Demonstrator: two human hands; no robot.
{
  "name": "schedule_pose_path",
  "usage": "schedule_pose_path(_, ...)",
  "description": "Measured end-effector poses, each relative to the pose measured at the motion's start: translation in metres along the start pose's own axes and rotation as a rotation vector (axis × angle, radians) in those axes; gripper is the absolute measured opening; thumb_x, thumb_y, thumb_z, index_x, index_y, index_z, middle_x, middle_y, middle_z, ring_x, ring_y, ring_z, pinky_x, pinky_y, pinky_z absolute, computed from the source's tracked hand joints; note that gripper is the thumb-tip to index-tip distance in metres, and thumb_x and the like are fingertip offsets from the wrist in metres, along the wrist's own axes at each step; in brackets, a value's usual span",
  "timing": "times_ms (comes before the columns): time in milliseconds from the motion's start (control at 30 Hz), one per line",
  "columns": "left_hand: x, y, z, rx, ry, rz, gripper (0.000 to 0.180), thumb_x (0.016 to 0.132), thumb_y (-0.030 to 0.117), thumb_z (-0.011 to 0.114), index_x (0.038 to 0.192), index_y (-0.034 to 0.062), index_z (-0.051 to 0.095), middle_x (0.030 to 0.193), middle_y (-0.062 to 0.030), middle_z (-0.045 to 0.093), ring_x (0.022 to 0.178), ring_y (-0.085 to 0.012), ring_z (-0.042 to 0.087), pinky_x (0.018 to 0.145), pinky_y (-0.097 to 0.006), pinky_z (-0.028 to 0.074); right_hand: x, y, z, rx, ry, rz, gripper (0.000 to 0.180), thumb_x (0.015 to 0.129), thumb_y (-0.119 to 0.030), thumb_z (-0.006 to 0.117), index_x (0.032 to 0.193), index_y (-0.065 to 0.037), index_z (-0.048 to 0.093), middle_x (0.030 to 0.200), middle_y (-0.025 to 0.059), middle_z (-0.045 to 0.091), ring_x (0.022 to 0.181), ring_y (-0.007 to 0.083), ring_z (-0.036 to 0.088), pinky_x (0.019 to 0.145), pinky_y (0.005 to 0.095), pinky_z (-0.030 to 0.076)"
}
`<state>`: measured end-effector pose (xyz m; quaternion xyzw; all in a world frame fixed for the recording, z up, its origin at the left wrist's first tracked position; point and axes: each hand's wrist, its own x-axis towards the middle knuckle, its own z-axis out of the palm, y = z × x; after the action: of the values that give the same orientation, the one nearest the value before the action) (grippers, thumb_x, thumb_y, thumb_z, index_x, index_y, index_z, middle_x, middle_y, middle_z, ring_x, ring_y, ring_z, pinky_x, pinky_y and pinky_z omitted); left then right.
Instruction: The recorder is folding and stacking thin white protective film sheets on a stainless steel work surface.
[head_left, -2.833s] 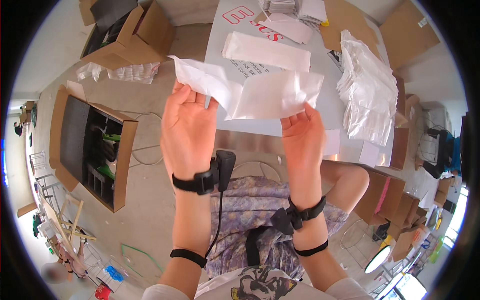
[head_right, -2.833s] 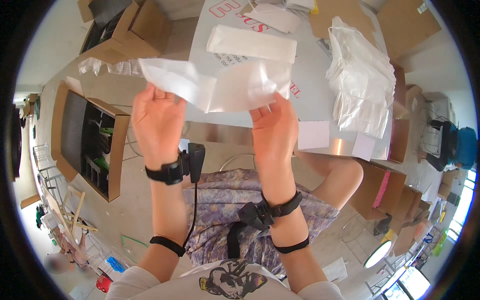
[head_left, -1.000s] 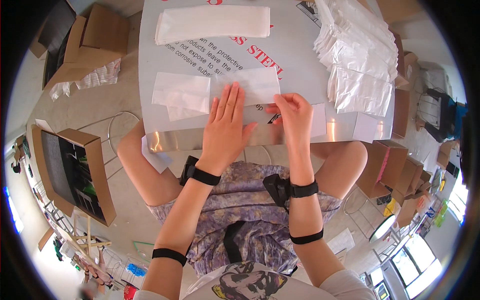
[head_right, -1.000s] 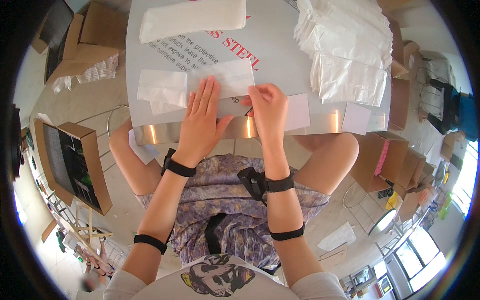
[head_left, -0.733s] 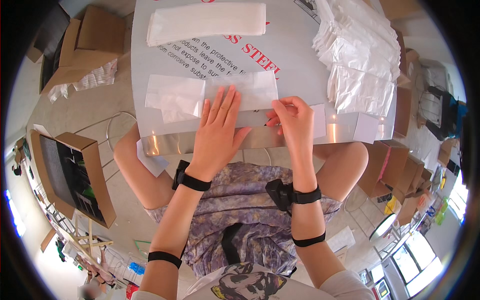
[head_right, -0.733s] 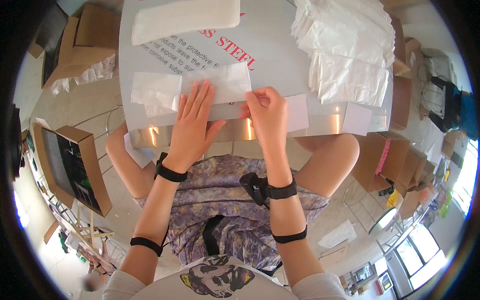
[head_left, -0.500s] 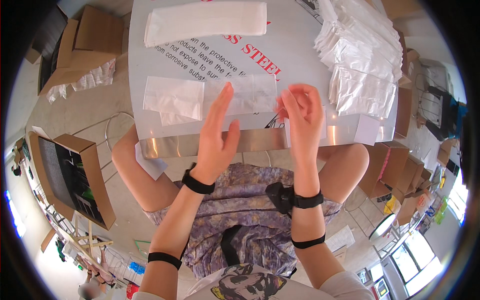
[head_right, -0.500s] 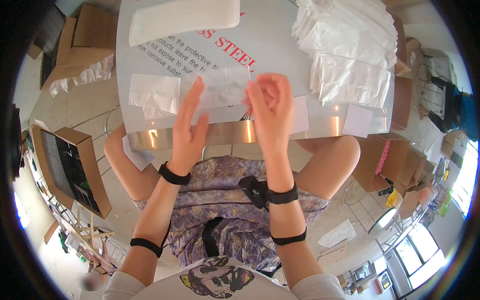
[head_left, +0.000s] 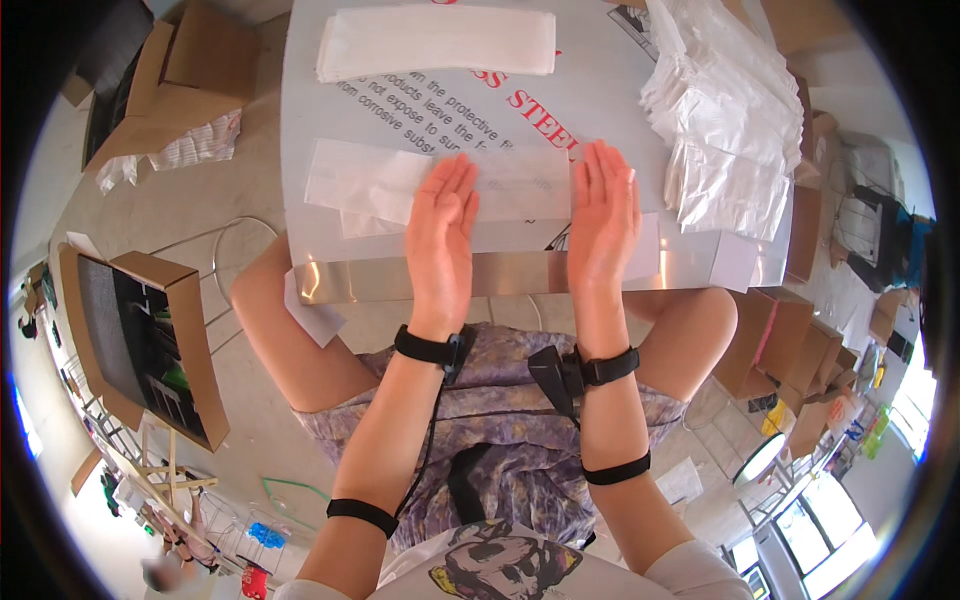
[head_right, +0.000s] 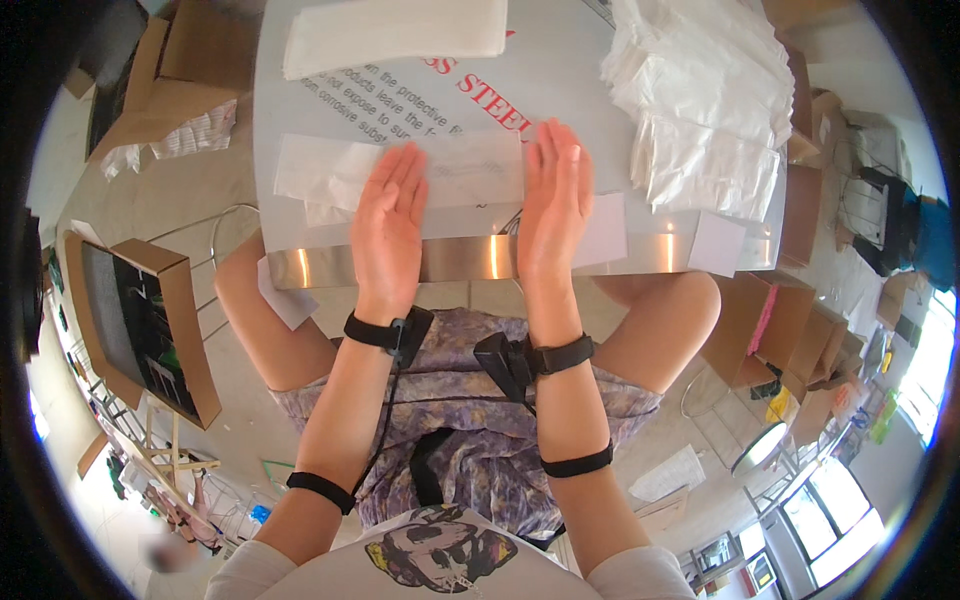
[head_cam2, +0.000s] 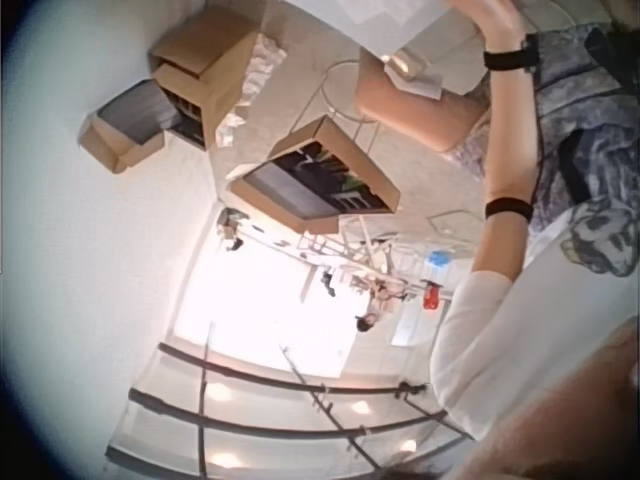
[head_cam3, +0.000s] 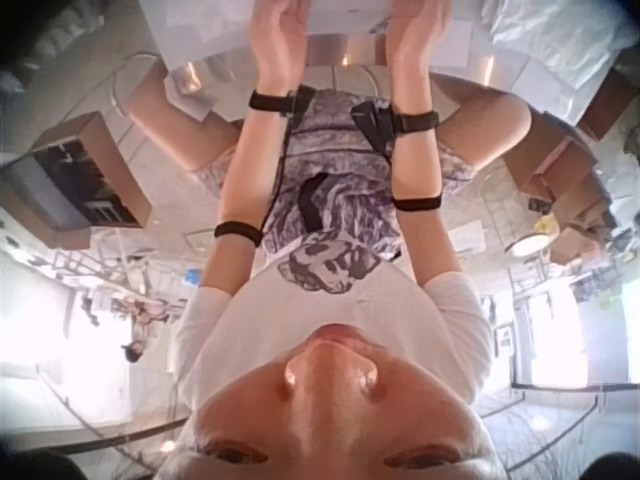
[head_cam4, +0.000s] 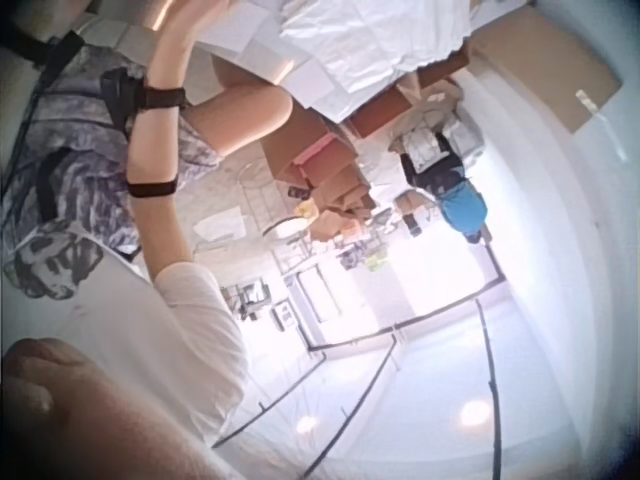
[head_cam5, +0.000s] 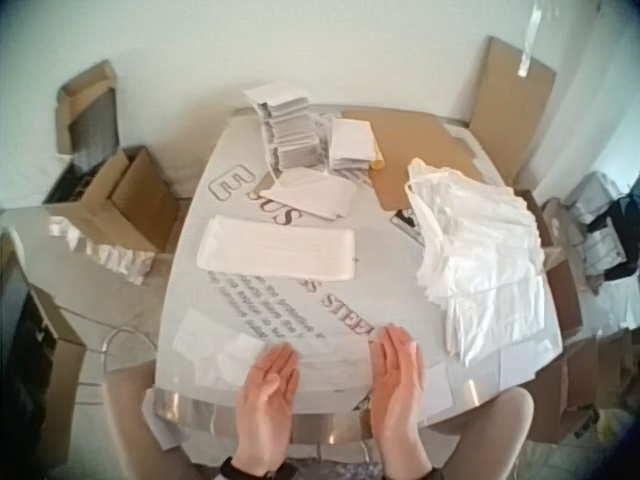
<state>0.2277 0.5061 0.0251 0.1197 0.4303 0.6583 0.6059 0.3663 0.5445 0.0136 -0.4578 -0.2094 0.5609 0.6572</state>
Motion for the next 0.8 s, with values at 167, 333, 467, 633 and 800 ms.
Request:
schedule_pose_path(167, -0.030, 0.031, -0.010, 0.305, -0.116, 0.036, 0.038, 0.088, 0.006, 0.046, 0.125, -0.0006, 0.045, 0.129, -0.0137, 0.048, 0.119, -0.0240, 0.047, 0.099, -0.034, 0.037, -0.022, 0.002, 0.020, 0.015, -0.200, 0.054, 0.046, 0.098, -0.030, 0.038, 0.127, 0.006, 0.036, 0.133, 0.0197, 0.040, 0.127, 0.0280, 0.036, 0.107, 0.0397, 0.028)
schedule_pose_path(333, -0.049, 0.071, -0.053, 0.343, 0.159, 0.127, 0.025, 0.085, 0.002, 0.049, 0.110, 0.0001, 0.055, 0.115, -0.0116, 0.057, 0.103, -0.0221, 0.056, 0.086, -0.032, 0.044, -0.023, 0.014, 0.015, 0.040, -0.242, 0.178, 0.049, 0.098, -0.032, 0.034, 0.128, 0.007, 0.036, 0.133, 0.0218, 0.040, 0.127, 0.0284, 0.037, 0.106, 0.0389, 0.031)
schedule_pose_path(467, -0.066, 0.099, -0.103, 0.283, 0.289, 0.299, 0.015, 0.082, -0.002, 0.048, 0.096, 0.0011, 0.055, 0.100, -0.0094, 0.058, 0.093, -0.0203, 0.057, 0.084, -0.031, 0.045, -0.043, -0.026, 0.016, -0.063, -0.274, 0.056, 0.043, 0.097, -0.029, 0.040, 0.127, 0.002, 0.039, 0.126, 0.0176, 0.048, 0.116, 0.0271, 0.048, 0.096, 0.0366, 0.038)
schedule_pose_path(633, -0.095, 0.126, -0.137, 0.124, 0.393, 0.448, 0.014, 0.080, -0.005, 0.048, 0.091, 0.0006, 0.054, 0.089, -0.0093, 0.057, 0.086, -0.0199, 0.058, 0.083, -0.032, 0.047, -0.111, -0.067, 0.004, -0.419, -0.245, 0.005, 0.035, 0.094, -0.021, 0.047, 0.123, 0.000, 0.045, 0.117, 0.0127, 0.056, 0.099, 0.0245, 0.058, 0.088, 0.0336, 0.041)
schedule_pose_path(800, -0.109, 0.126, -0.152, 0.153, 0.314, 0.174, 0.025, 0.079, -0.005, 0.048, 0.104, -0.0037, 0.052, 0.100, -0.0126, 0.056, 0.092, -0.0235, 0.059, 0.085, -0.032, 0.047, -0.216, -0.100, 0.075, -0.643, -0.903, -0.283, 0.013, 0.077, -0.004, 0.060, 0.089, -0.001, 0.064, 0.092, 0.0096, 0.064, 0.084, 0.0230, 0.060, 0.067, 0.0323, 0.047)
